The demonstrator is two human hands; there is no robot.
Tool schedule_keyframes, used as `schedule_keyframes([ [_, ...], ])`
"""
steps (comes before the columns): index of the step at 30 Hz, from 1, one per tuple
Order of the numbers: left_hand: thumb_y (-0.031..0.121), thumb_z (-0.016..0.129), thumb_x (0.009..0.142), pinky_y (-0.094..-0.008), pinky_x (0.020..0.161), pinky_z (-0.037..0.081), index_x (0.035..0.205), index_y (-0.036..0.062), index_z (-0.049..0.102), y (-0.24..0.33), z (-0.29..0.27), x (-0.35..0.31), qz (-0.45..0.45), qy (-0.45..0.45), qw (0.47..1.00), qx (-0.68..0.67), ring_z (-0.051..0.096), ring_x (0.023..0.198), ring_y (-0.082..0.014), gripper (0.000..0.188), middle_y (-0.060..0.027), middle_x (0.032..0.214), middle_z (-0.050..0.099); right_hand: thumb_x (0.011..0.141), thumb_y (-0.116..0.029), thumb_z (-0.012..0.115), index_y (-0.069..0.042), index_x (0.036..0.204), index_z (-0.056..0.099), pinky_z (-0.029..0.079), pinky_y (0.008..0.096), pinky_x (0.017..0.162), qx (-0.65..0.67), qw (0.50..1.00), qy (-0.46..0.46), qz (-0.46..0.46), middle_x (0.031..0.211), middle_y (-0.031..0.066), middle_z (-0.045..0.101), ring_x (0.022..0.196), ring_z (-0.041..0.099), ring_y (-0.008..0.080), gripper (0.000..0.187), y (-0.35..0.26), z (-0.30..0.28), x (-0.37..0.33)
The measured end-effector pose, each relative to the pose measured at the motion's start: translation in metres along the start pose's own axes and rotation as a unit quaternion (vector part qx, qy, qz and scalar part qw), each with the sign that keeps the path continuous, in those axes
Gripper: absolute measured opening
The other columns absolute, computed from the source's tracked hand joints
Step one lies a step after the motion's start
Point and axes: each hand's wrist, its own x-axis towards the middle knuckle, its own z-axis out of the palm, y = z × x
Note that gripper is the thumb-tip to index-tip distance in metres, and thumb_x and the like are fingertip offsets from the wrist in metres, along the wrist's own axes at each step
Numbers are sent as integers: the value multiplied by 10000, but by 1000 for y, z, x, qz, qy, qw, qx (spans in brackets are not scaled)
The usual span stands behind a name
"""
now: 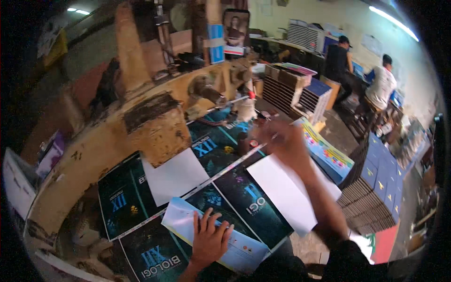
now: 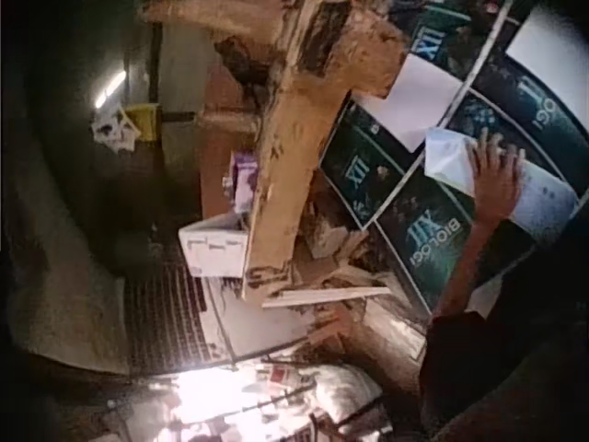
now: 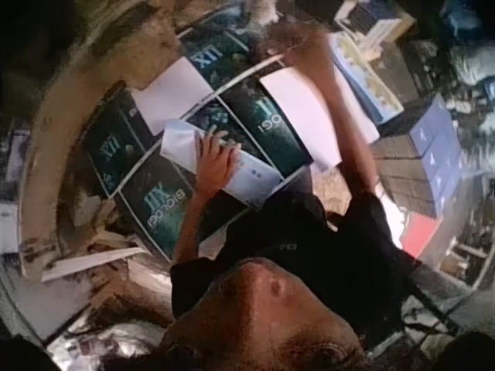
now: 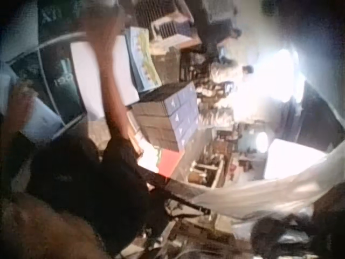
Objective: The person sorts through a stack of booklets on a table, checking individual pages before aligning and stacking them into a single pile.
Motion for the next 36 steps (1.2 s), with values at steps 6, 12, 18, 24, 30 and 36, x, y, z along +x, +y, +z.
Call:
schedule_keyframes([
  [6,324,649,940,-678,1157,208,1103,120,659,2,4,-2,26,-18,1000,-1,399,1376,-384,261,-153,1287,525,931,-415,715,-58,1006,783,570,334,663,-67,940,297,-156,786,106,749,745,731,165,371,70,-42,243],
  [12,337,706,845,-711,1121,239,1102,187,644,0,5,-3,17,-9,1000,16,427,1342,-388,304,-129,1307,522,971,-416,675,-95,1219,733,627,359,746,-39,993,93,-55,1057,112,765,919,747,197,409,123,-56,342],
  [18,355,695,871,-690,1135,239,1052,148,655,6,-1,4,3,-21,1000,20,438,1337,-377,277,-124,1297,531,954,-376,700,-124,1246,721,654,381,750,-93,991,51,-81,1057,97,763,929,751,202,386,145,-58,359],
  [24,350,698,882,-676,1141,243,1037,131,658,4,2,3,-23,-1,1000,4,452,1324,-374,272,-120,1282,541,922,-350,736,-107,1235,726,650,374,748,-125,990,54,-34,1050,127,761,912,754,206,397,139,-51,358],
  [30,378,706,878,-674,1142,244,1068,153,663,0,9,2,-1,-20,1000,24,443,1335,-384,298,-125,1299,530,937,-372,714,-70,1243,712,630,379,818,22,989,108,-94,1042,132,760,931,747,226,430,153,-71,354],
  [36,380,676,924,-639,1160,255,1231,163,652,6,-3,4,-37,-25,999,-2,369,1399,-404,377,-174,1407,435,990,-383,617,14,918,750,529,301,599,67,926,370,13,794,110,744,642,666,131,425,104,-46,224],
])
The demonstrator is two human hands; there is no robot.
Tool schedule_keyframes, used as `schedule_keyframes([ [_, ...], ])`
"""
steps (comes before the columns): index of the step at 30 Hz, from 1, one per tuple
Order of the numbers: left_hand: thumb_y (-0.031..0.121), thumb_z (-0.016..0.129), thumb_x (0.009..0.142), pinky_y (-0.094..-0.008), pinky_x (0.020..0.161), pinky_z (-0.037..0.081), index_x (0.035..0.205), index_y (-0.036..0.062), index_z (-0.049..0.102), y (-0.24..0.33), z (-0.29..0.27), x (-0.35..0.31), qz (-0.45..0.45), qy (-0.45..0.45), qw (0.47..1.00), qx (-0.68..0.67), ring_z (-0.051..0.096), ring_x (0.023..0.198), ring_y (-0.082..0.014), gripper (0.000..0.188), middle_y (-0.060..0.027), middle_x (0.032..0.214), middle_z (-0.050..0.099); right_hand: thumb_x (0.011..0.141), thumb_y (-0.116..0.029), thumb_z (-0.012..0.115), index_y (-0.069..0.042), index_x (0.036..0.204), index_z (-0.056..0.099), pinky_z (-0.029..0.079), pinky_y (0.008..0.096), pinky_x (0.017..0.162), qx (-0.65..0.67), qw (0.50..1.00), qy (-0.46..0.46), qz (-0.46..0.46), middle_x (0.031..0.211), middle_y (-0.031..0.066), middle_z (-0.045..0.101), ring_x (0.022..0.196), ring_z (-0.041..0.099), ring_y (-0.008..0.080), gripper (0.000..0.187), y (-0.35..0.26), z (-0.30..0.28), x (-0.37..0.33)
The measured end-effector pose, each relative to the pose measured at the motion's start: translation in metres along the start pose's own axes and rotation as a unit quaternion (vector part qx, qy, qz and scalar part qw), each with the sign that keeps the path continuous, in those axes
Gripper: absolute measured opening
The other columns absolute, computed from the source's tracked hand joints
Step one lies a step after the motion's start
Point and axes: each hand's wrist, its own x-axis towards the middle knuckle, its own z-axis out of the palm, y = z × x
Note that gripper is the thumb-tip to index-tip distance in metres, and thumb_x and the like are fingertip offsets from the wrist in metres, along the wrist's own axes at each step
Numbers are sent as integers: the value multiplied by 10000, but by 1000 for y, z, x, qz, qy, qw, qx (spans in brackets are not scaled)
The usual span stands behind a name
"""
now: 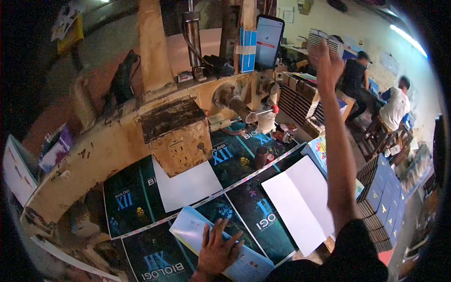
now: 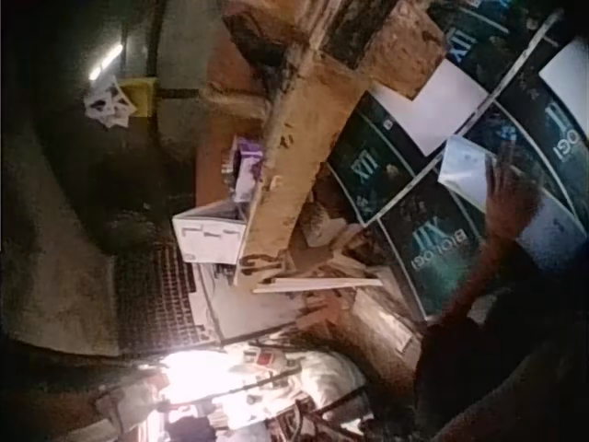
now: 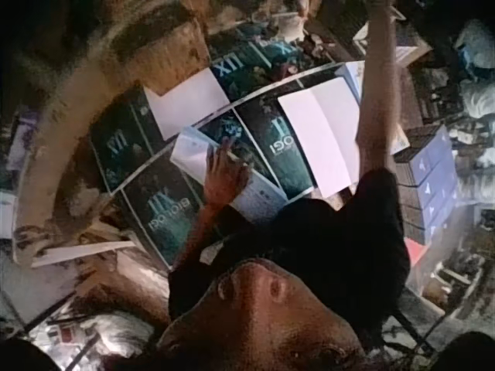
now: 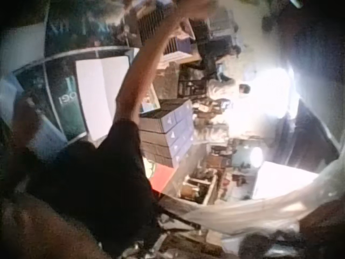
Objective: The person sorts through a stack of booklets on a table, checking individual pages before aligning and stacking them into a single pile.
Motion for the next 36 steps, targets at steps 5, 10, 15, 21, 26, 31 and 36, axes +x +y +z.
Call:
schedule_keyframes([
  [5,372,757,871,-614,1110,330,1265,160,641,2,2,-7,-14,66,997,-38,383,1341,-470,462,-243,1401,378,982,-384,638,-2,857,748,484,298,612,-63,974,-153,155,730,47,690,676,623,121,417,41,-33,-143],
  [10,415,872,756,-555,926,447,1286,84,572,7,2,-13,-65,140,988,-20,507,1123,-438,693,-229,1268,455,863,-407,749,-44,950,750,514,346,715,-119,842,-509,133,767,119,701,767,655,162,373,42,-37,-241],
  [15,429,880,735,-506,889,529,1240,31,620,7,6,-12,-71,155,984,-42,568,1122,-403,693,-194,1238,525,833,-209,828,-52,924,647,480,297,735,-12,898,-431,93,814,48,620,787,583,128,258,76,-32,-290],
  [21,467,798,823,-557,1115,400,1387,39,542,6,5,-14,-98,131,984,-65,375,1412,-439,753,-242,1493,390,934,-185,643,-55,1203,609,496,342,785,159,808,-406,396,858,48,601,816,598,177,301,-24,-64,-270],
  [26,763,662,764,-586,1227,131,1491,10,417,10,-5,-13,-98,39,994,-25,171,1522,-436,1075,-270,1626,197,1033,-543,479,-90,501,524,462,324,513,166,775,-492,361,477,63,524,451,551,186,701,-153,-103,-288],
  [31,889,668,611,-597,1227,86,1511,-3,373,11,-4,-14,-113,13,993,-23,159,1533,-411,1301,-284,1634,170,1005,-229,605,-45,920,712,390,341,407,29,718,-616,324,512,66,541,436,547,157,229,-215,-109,-293],
  [36,887,675,597,-608,1224,78,1524,23,364,11,-4,-9,-108,-10,994,-17,148,1536,-406,1304,-276,1634,176,1048,-232,534,6,897,696,401,306,407,15,771,-632,80,500,57,552,411,527,117,325,-177,-119,-359],
])
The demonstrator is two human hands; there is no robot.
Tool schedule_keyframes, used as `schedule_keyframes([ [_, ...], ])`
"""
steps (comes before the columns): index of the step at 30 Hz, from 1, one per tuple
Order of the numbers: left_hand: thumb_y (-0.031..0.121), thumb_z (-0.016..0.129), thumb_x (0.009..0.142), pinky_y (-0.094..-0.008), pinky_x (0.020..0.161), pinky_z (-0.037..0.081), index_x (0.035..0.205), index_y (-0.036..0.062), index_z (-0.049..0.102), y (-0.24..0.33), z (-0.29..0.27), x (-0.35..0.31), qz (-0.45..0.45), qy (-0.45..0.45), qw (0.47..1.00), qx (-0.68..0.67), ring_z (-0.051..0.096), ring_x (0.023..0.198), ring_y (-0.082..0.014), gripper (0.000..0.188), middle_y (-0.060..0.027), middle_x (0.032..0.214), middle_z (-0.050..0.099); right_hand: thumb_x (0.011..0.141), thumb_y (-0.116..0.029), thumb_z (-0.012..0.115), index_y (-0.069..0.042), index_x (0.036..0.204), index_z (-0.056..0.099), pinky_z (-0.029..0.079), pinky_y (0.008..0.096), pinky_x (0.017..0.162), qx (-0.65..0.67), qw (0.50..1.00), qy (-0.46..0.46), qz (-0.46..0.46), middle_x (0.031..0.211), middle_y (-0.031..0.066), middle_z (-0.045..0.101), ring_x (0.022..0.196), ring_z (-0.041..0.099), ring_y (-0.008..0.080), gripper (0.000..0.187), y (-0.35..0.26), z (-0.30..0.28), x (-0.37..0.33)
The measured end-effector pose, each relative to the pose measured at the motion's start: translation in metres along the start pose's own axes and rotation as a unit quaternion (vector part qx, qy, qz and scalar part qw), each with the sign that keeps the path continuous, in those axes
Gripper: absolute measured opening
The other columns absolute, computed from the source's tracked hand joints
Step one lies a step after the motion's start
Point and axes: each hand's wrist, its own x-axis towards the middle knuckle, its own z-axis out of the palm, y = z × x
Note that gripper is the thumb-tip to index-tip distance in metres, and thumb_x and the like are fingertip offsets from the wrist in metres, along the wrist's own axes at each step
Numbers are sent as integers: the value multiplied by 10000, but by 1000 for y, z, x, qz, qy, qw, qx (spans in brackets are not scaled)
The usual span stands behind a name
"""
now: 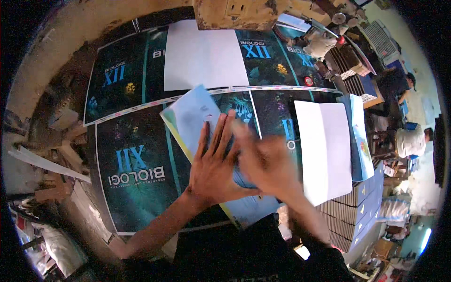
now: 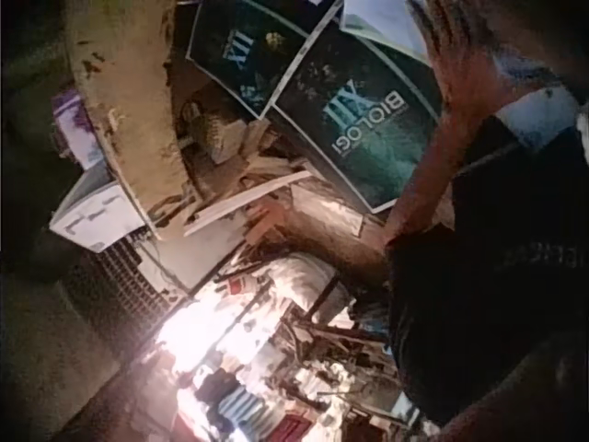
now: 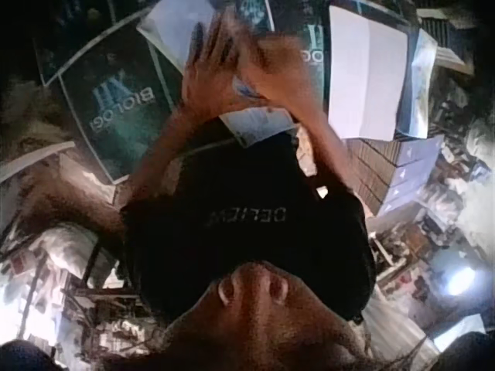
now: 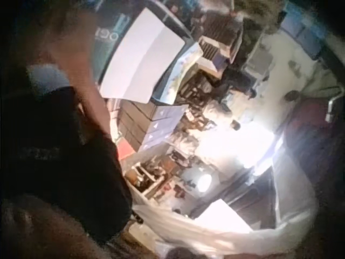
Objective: The person sorts through a stack of booklets on a table, checking individual pages before aligning and stacking them into a single pile.
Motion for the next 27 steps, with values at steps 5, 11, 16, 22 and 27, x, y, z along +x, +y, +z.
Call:
schedule_keyframes([
  [5,948,614,574,-630,1214,60,1549,26,334,0,0,-3,17,9,999,26,111,1528,-460,1371,-342,1619,118,1061,-189,503,0,1167,681,418,314,415,-3,999,-10,-36,516,60,561,427,542,113,280,16,17,3],
  [11,993,579,523,-651,1204,54,1563,20,302,-5,-4,-5,60,-12,998,10,96,1507,-521,1451,-395,1594,102,1015,-213,542,-55,1385,584,461,376,431,146,980,-101,90,529,132,587,434,596,230,405,12,-7,9],
  [16,994,586,508,-663,1199,54,1567,31,291,-7,-3,-6,47,-8,999,19,88,1510,-517,1461,-385,1602,77,1043,-218,513,-83,1265,677,457,370,439,128,991,29,3,479,70,541,406,553,206,307,-25,-19,-10],
  [22,962,615,525,-690,1188,37,1568,114,333,-3,-3,-7,60,12,998,-32,58,1517,-510,1374,-329,1629,69,1052,-250,560,24,886,723,406,288,399,100,988,16,119,476,58,543,410,544,108,359,-6,-5,-28],
  [27,955,586,579,-759,1143,4,1471,242,526,-3,2,-8,93,-20,995,10,20,1518,-511,1143,-196,1674,98,1045,-226,577,17,957,749,404,282,400,33,998,5,61,490,63,556,422,563,115,310,1,-4,-25],
])
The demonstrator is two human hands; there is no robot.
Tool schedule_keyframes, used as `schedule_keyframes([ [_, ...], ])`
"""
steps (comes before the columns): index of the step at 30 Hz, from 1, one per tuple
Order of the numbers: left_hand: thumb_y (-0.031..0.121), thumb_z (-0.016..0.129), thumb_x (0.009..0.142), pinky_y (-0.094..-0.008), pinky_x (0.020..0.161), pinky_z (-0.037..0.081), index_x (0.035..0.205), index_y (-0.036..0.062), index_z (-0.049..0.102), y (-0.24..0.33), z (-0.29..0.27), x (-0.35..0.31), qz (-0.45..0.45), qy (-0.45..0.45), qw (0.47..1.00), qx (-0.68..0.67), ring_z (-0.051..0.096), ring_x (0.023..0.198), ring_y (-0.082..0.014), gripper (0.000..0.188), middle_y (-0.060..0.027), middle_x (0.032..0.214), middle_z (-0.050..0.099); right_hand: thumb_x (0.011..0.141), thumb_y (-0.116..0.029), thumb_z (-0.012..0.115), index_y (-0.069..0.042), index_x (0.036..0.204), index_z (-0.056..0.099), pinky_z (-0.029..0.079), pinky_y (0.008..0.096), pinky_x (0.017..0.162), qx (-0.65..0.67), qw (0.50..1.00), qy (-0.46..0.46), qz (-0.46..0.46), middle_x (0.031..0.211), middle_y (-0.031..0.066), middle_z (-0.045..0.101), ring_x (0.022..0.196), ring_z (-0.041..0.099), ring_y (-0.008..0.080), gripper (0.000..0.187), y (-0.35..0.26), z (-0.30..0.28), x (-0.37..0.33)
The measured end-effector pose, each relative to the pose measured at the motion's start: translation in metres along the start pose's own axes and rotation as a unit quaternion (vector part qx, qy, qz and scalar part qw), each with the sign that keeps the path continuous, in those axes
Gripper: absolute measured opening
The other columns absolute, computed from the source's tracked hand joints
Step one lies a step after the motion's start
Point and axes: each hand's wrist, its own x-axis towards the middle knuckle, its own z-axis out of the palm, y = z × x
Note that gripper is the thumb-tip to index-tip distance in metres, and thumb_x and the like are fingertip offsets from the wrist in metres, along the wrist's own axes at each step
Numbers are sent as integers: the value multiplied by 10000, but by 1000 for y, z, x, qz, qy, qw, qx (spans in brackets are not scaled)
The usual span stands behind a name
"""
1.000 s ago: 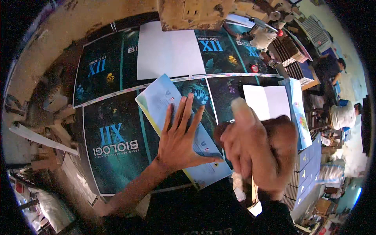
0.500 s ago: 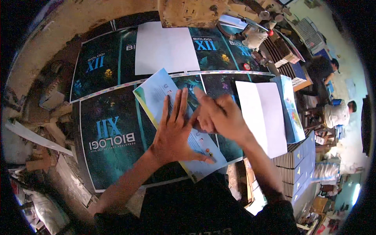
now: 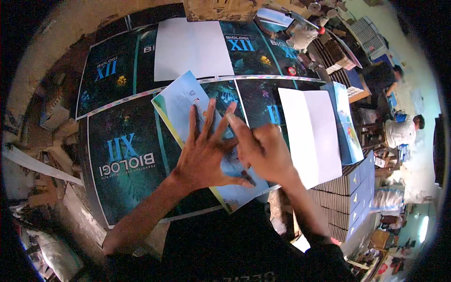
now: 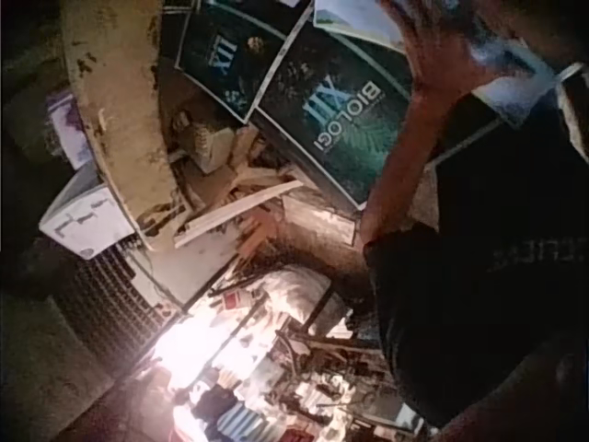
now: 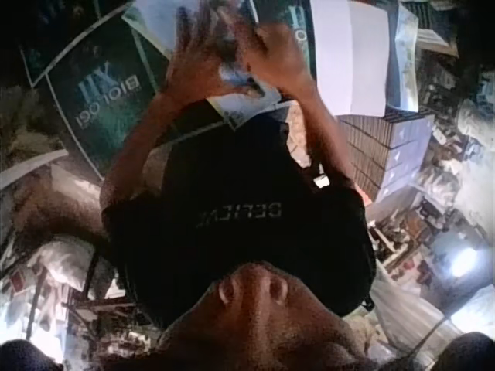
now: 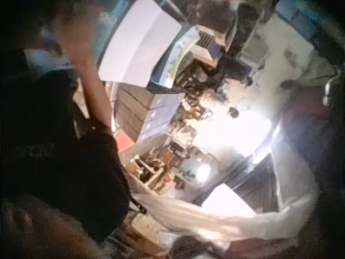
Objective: The person sorts through a stack of booklets on a table, checking individual pages before aligning and stacking them into a single pile.
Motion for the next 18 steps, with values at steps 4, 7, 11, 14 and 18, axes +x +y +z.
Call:
schedule_keyframes([
  [4,949,592,582,-754,1146,1,1437,229,568,-9,-1,-4,-14,22,1000,2,24,1518,-511,1118,-208,1672,98,1086,-252,473,-25,1234,688,402,274,427,131,980,-107,101,494,47,517,420,500,115,346,-31,-24,-2],
  [7,919,646,563,-742,1155,-3,1435,222,569,-1,-1,3,3,14,1000,-1,42,1518,-508,1119,-213,1668,117,1028,-190,582,44,1114,696,447,304,462,126,990,11,70,614,74,615,522,610,148,274,-32,-17,-37],
  [11,855,647,673,-736,1163,2,1441,201,557,5,0,0,10,15,1000,-10,46,1521,-499,1013,-206,1663,145,1039,-121,547,57,1094,693,408,260,412,53,994,6,90,532,42,572,472,561,82,237,-6,-7,-31],
  [14,761,612,809,-730,1172,15,1420,172,571,16,9,-12,41,15,998,44,54,1525,-485,849,-197,1650,193,1039,-118,558,89,1049,676,402,266,403,-31,999,5,-27,527,43,567,444,547,90,239,-3,-5,-25],
  [18,775,507,866,-724,1181,29,1432,169,558,26,4,-13,52,-56,997,3,74,1527,-469,830,-186,1637,234,1059,-163,537,43,1189,677,401,279,412,37,999,8,9,524,50,564,421,524,93,281,4,-12,-26],
])
